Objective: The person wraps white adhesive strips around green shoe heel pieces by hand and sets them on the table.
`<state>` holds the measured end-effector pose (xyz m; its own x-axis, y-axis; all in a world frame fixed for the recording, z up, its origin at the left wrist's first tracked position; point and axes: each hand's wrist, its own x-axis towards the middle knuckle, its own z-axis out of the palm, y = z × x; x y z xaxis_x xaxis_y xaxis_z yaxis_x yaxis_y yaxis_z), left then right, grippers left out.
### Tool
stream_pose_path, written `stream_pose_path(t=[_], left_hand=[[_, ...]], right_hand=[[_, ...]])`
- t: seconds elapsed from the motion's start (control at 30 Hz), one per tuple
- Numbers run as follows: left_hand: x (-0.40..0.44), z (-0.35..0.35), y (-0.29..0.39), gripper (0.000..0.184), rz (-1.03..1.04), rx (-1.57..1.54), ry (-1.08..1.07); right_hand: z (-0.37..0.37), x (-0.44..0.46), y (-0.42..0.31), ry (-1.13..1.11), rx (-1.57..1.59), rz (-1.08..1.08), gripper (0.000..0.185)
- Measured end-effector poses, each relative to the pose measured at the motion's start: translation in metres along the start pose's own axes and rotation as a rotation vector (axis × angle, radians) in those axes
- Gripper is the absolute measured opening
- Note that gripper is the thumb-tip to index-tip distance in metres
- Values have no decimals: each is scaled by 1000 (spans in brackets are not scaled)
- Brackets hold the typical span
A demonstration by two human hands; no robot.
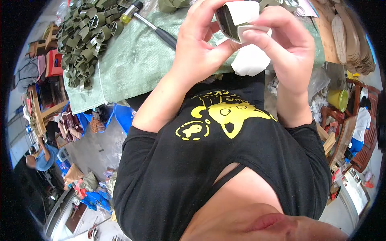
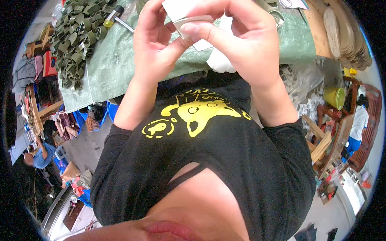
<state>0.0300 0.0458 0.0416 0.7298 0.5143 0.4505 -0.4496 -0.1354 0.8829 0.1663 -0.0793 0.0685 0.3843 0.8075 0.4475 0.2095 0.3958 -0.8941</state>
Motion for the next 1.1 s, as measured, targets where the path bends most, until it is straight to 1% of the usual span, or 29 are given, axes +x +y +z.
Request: stream_pose_path(t=[0.03,0.1,0.13,0.17,0.2,0.23,0.27,0.3,0.37,0.4,0.43,0.5,0.53,0.6,0.63,0.67,0.73,0.77,0.8,0.83,0.9,0.97,1.0,1.07,1.1], left_hand=[[0,0,2,67,-10,21,7],[-1,-1,-1,65,3,34,-11],[-1,-3,-5,63,23,26,-35],[-1,-7,-6,63,68,97,-83],[0,-11,-5,62,117,166,-127],[5,-19,0,63,192,314,-196],[8,-19,2,65,256,444,-224],[11,-20,5,66,325,571,-245],[10,-16,7,73,439,788,-193],[7,-18,2,77,336,762,-209],[6,-19,-2,80,282,795,-128],[4,-21,-7,84,166,857,35],[8,-37,-17,89,126,994,55],[19,-66,-30,88,34,1175,93],[25,-79,-37,88,-21,1263,98],[31,-92,-48,88,-45,1323,81],[43,-110,-64,87,-99,1444,47],[46,-116,-68,87,-128,1434,20],[52,-119,-68,87,-155,1421,-8],[57,-121,-66,88,-181,1406,-36],[58,-126,-62,87,-170,1413,-47],[54,-129,-61,86,-145,1387,-35],[52,-134,-66,77,-96,1372,-16],[46,-140,-70,71,-55,1393,-2],[44,-142,-72,68,-33,1402,3]], right_hand=[[-1,0,1,-9,15,21,48],[-15,17,-6,-190,361,146,51],[-14,19,-7,-210,387,194,54],[-13,21,-8,-228,411,243,58],[-2,17,-7,-172,287,277,63],[5,14,-5,-114,162,307,68],[2,13,-1,-153,241,399,75],[1,13,3,-214,335,404,72],[-2,8,3,-153,252,465,59],[-3,9,7,-162,216,434,58],[-1,10,13,-103,214,392,53],[-21,26,9,46,-404,298,56],[-41,35,19,142,-530,276,50],[-78,59,34,240,-727,157,54],[-101,69,55,293,-1146,-79,60],[-108,83,52,268,-972,98,65],[-108,97,48,212,-1052,274,65],[-108,102,50,185,-1091,363,66],[-120,97,69,159,-1192,269,65],[-128,91,77,169,-1285,85,65],[-141,82,89,177,-1453,-285,65],[-119,54,56,40,-1046,-23,56],[-106,37,38,-21,-836,106,51],[-93,-6,40,-381,-814,167,48],[-80,-22,37,-509,-817,240,53]])
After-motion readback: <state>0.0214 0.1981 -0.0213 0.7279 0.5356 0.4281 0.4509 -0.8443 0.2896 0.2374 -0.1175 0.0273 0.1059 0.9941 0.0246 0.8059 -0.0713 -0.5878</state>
